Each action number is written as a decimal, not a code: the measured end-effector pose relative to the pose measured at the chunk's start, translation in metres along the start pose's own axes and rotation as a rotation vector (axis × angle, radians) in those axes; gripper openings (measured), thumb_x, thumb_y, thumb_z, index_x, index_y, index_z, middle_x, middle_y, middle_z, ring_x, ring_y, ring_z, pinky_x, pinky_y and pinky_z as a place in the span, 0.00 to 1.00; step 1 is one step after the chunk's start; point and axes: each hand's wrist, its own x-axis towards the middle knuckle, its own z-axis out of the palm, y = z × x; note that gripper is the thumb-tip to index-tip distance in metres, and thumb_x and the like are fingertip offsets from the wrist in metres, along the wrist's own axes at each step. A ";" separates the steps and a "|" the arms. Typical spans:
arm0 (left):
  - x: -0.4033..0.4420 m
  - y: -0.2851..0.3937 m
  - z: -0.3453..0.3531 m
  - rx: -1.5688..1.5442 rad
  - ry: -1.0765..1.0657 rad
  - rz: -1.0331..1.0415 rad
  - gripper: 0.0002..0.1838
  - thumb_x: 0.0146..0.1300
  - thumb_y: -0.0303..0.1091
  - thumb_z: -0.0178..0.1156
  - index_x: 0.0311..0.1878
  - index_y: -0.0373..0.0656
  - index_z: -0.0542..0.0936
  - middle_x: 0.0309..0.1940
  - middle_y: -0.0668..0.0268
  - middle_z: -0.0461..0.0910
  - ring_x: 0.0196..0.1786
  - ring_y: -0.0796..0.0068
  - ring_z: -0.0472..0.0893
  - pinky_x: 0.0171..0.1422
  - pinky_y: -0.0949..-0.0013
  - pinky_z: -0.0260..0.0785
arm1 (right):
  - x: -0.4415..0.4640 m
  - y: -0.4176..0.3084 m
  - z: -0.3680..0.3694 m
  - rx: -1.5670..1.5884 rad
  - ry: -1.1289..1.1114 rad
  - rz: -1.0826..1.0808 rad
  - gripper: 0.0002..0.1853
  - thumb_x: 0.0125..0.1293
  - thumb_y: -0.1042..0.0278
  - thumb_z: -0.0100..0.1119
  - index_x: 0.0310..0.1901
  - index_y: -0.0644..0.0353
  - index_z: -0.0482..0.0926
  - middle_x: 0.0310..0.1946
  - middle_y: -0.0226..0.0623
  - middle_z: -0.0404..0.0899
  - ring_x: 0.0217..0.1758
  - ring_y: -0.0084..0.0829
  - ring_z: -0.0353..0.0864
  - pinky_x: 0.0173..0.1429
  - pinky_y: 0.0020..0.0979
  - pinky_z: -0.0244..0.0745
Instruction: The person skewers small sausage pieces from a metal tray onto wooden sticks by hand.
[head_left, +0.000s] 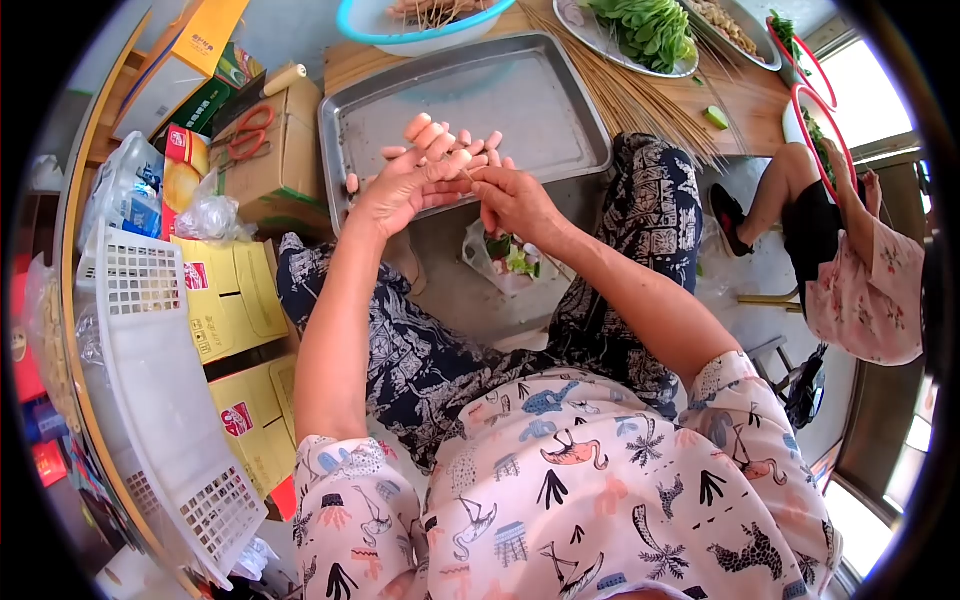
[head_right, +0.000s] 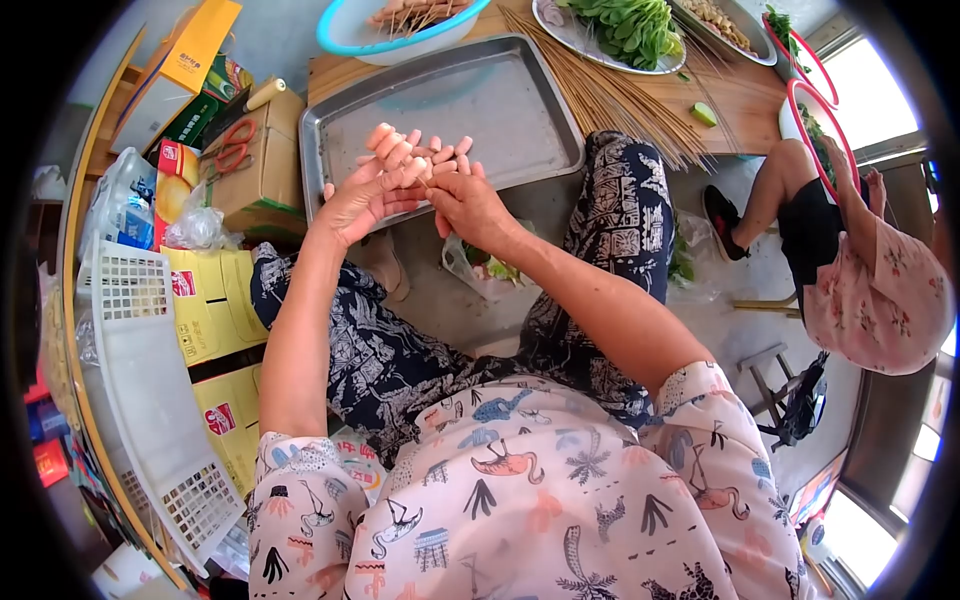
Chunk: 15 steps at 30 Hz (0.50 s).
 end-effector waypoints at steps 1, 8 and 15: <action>0.000 -0.001 0.001 0.000 -0.001 -0.003 0.36 0.59 0.40 0.64 0.66 0.42 0.60 0.54 0.64 0.73 0.52 0.69 0.78 0.56 0.67 0.73 | -0.001 0.001 0.000 0.002 -0.008 0.000 0.12 0.71 0.67 0.45 0.45 0.63 0.77 0.13 0.28 0.71 0.16 0.17 0.68 0.26 0.22 0.65; 0.009 -0.008 -0.014 -0.014 0.042 0.085 0.35 0.60 0.36 0.62 0.67 0.41 0.59 0.53 0.62 0.73 0.49 0.70 0.78 0.57 0.64 0.73 | 0.000 0.004 0.002 0.049 -0.028 -0.004 0.12 0.72 0.66 0.44 0.44 0.62 0.77 0.13 0.28 0.70 0.15 0.17 0.68 0.22 0.22 0.64; 0.010 -0.008 -0.012 0.016 0.106 0.048 0.27 0.64 0.39 0.58 0.64 0.43 0.63 0.49 0.64 0.76 0.48 0.73 0.78 0.51 0.68 0.74 | 0.000 -0.015 -0.006 0.247 0.026 0.150 0.11 0.71 0.66 0.45 0.44 0.61 0.77 0.16 0.28 0.72 0.15 0.16 0.67 0.21 0.21 0.64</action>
